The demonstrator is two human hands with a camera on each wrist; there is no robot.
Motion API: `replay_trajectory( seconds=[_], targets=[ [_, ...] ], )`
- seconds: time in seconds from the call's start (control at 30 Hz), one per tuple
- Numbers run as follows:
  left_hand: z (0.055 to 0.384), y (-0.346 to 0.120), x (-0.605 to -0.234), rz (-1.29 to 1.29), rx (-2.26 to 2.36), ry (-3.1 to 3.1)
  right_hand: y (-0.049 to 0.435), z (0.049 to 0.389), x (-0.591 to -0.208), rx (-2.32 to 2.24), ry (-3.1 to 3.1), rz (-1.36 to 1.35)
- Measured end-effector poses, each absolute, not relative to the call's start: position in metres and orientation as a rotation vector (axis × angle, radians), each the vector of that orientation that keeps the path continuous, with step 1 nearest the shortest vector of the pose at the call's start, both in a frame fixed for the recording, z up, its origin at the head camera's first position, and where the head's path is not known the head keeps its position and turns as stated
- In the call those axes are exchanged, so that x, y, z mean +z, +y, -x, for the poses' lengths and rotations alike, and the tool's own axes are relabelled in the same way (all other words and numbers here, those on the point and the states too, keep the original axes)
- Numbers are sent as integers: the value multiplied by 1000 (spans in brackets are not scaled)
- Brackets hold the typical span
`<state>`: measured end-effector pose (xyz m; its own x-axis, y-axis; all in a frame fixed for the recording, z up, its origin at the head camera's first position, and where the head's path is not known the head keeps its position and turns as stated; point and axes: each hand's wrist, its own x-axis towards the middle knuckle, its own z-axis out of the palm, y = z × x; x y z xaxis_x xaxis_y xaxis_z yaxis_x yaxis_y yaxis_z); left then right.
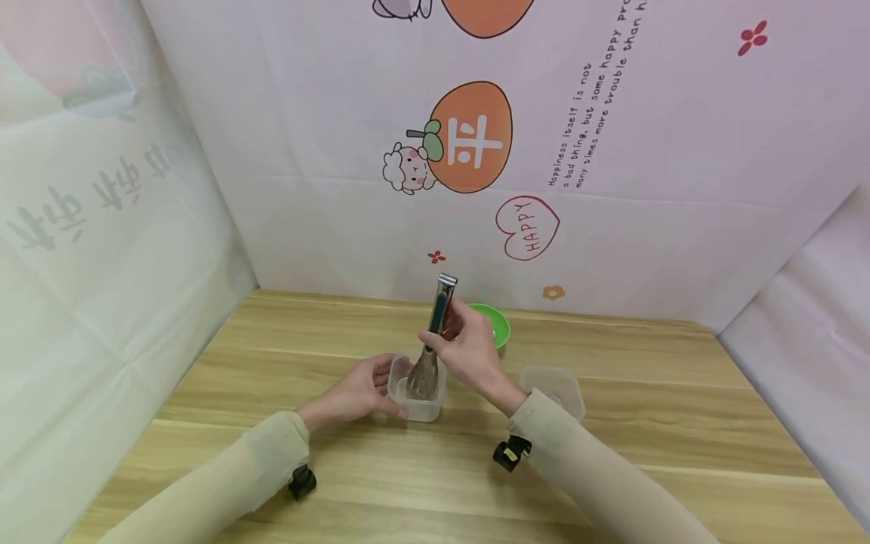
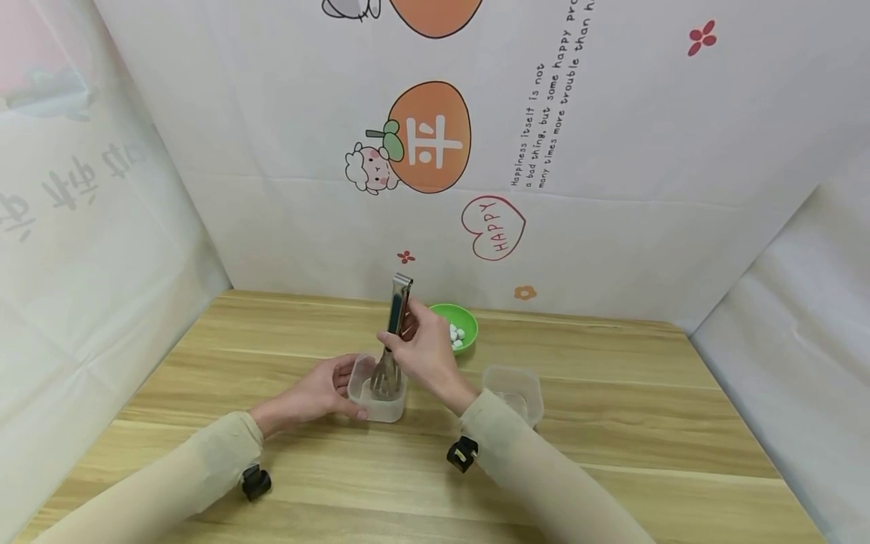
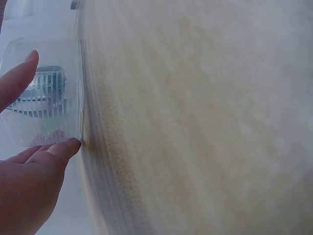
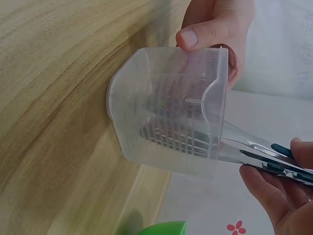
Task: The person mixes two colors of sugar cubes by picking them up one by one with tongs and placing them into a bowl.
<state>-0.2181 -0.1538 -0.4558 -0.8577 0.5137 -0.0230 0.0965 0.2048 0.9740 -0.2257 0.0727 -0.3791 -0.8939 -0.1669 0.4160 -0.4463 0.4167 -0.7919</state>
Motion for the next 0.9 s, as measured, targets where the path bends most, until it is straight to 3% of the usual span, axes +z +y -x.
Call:
replay_trajectory(
  seconds=[0.9],
  targets=[
    [216, -154, -454, -589, 1693, 2133, 80, 226, -379, 1623, -2135, -517]
  ],
)
